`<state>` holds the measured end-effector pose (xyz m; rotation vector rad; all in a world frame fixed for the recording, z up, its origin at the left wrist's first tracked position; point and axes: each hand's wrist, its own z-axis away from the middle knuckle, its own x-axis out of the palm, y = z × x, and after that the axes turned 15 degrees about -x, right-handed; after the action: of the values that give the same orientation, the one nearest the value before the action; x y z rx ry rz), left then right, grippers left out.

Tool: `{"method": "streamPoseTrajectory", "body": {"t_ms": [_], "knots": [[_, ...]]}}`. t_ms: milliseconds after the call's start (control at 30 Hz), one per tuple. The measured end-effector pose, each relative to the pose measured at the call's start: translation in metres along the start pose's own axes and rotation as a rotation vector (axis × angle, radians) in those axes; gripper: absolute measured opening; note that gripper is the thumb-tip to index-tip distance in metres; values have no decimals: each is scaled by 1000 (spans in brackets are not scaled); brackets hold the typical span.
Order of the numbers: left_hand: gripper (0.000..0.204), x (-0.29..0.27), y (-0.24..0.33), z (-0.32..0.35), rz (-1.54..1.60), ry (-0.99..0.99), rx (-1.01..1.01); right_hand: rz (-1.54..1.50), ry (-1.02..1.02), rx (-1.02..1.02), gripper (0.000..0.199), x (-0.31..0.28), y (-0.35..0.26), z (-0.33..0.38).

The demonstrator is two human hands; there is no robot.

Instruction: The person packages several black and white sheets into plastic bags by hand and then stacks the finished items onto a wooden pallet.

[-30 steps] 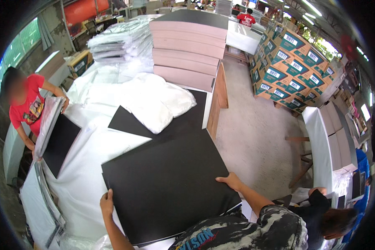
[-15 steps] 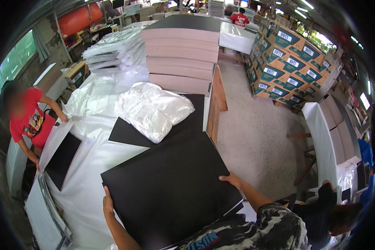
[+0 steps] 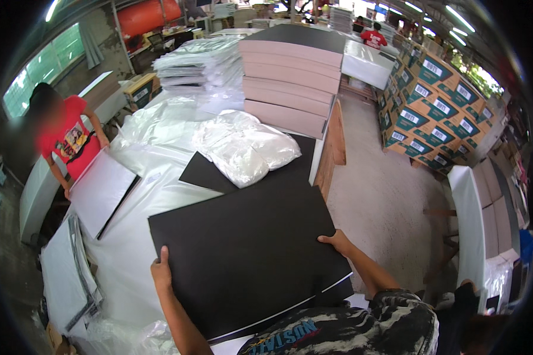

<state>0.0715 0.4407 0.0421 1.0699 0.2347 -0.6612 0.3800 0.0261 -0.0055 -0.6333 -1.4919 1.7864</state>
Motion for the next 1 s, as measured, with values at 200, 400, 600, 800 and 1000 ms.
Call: {"method": "streamPoseTrajectory", "body": {"t_ms": [200,400,600,800,1000], "knots": [[69,-86,-5,106,423,357,291,-38,-76,-449,65,26,-59,-21],[76,-101,-17,223,1141,907,238,9,-296,-751,82,78,-101,-83],[74,-83,-54,282,892,1201,104,64,-872,-688,88,133,-121,-132],[72,-82,-81,308,554,1234,-93,-475,-961,-544,110,160,-175,-139],[71,-97,-99,329,143,1164,-259,-605,-956,-575,127,168,-214,-125]]}}
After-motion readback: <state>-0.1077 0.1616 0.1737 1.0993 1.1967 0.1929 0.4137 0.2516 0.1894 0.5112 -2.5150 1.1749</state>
